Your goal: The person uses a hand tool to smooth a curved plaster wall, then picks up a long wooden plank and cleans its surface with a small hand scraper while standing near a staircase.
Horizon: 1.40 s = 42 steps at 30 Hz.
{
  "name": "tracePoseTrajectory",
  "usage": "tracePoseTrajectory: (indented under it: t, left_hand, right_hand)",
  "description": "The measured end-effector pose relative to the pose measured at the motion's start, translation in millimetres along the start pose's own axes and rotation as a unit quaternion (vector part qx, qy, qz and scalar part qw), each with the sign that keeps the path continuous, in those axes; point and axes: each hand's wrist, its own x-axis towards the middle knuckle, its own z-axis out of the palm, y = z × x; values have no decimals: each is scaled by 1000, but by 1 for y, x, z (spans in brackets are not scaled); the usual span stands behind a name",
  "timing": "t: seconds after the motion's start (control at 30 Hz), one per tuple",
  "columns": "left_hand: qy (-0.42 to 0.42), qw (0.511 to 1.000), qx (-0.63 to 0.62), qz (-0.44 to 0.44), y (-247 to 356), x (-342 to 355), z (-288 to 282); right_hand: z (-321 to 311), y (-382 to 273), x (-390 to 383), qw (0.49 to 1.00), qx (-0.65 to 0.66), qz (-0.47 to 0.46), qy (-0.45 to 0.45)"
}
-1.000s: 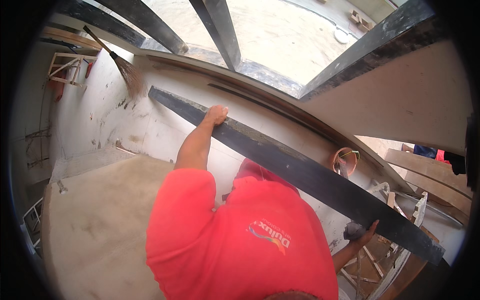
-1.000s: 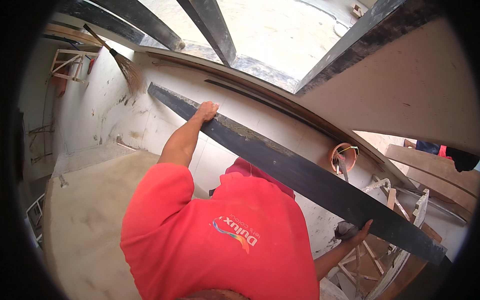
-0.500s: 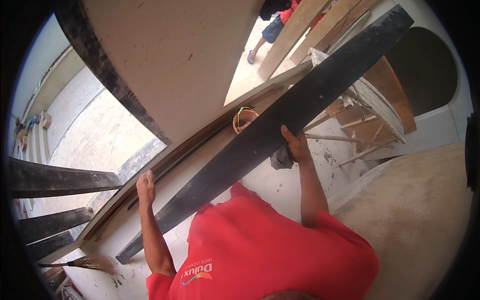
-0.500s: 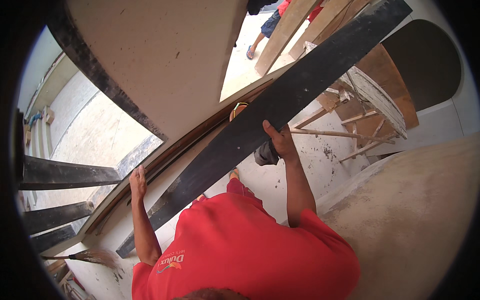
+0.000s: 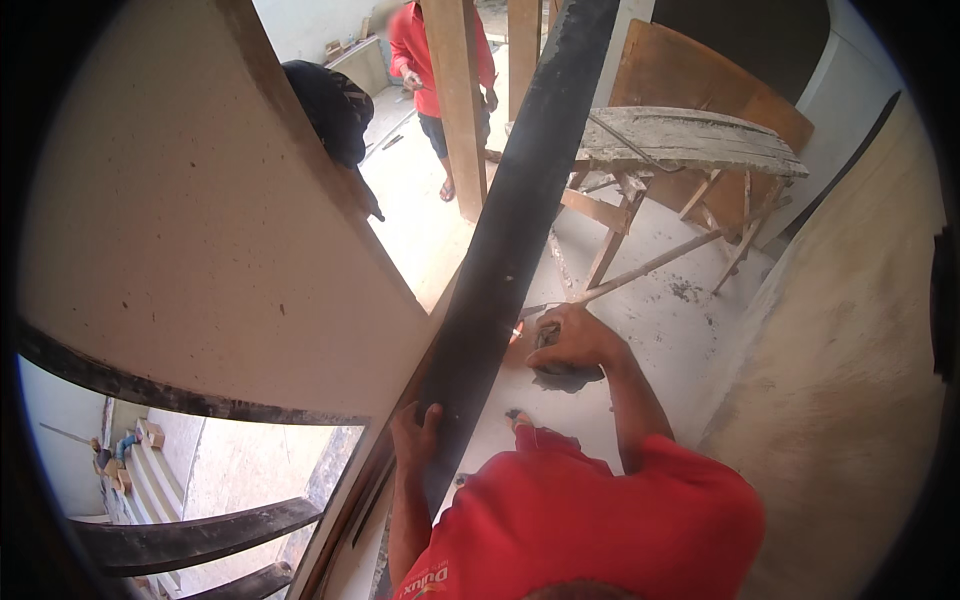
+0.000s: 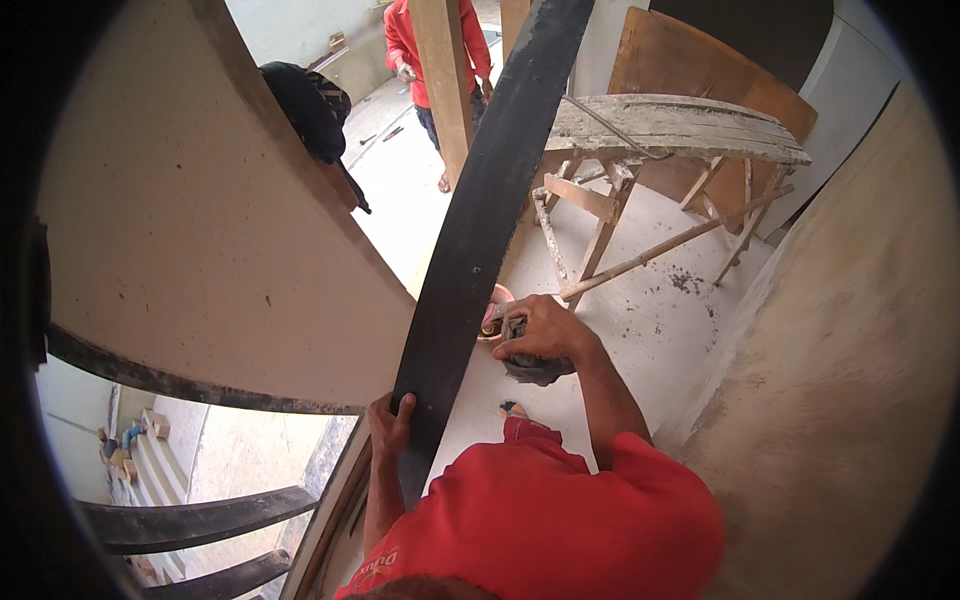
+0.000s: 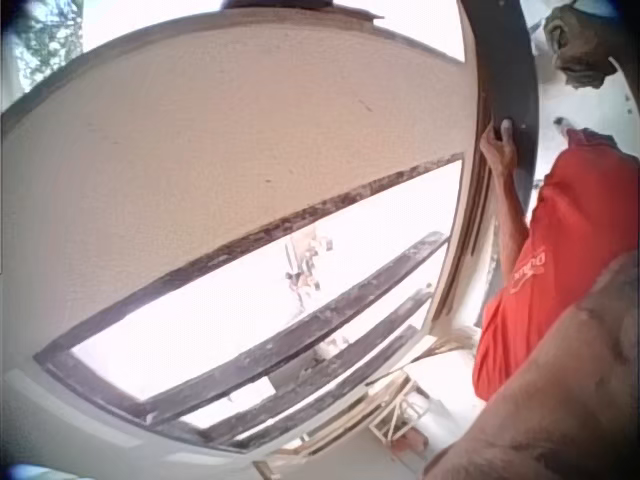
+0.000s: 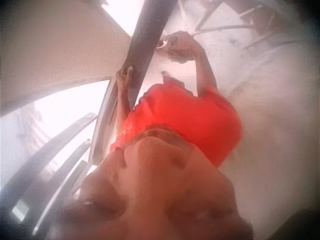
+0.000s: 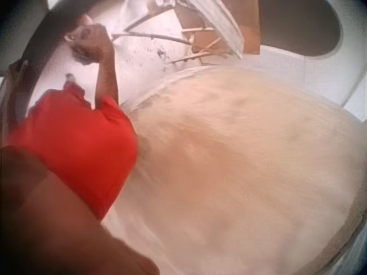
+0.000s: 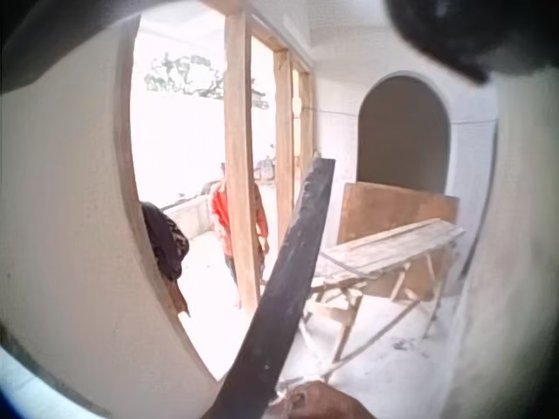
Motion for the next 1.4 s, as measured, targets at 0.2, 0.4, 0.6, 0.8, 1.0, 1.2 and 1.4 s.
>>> tracePoseTrajectory:
  t: [0.2, 0.4, 0.6, 0.8, 1.0, 1.2, 1.4]
  left_hand:
    - [-31, 999, 20, 7, 31, 0, 14]
    - [35, 999, 12, 33, 28, -27, 29]
    - [47, 994, 96, -15, -6, -81, 28]
    - [309, 947, 70, 52, -45, -118, 67]
    - [289, 930, 227, -8, -25, -147, 30]
    - [306, 928, 206, 55, -49, -132, 38]
    - [233, 942, 241, 21, 4, -126, 4]
  right_hand:
    - [-135, -8, 39, 884, 2, -252, 394]
    - [-221, 35, 205, 863, -192, -256, 391]
    - [-386, 56, 297, 835, -276, -113, 463]
    - [-486, 62, 327, 739, -225, -64, 631]
    - [-441, 19, 338, 881, -226, -202, 362]
    - [-529, 27, 336, 782, -269, -73, 557]
    - [-382, -16, 329, 831, -312, -205, 411]
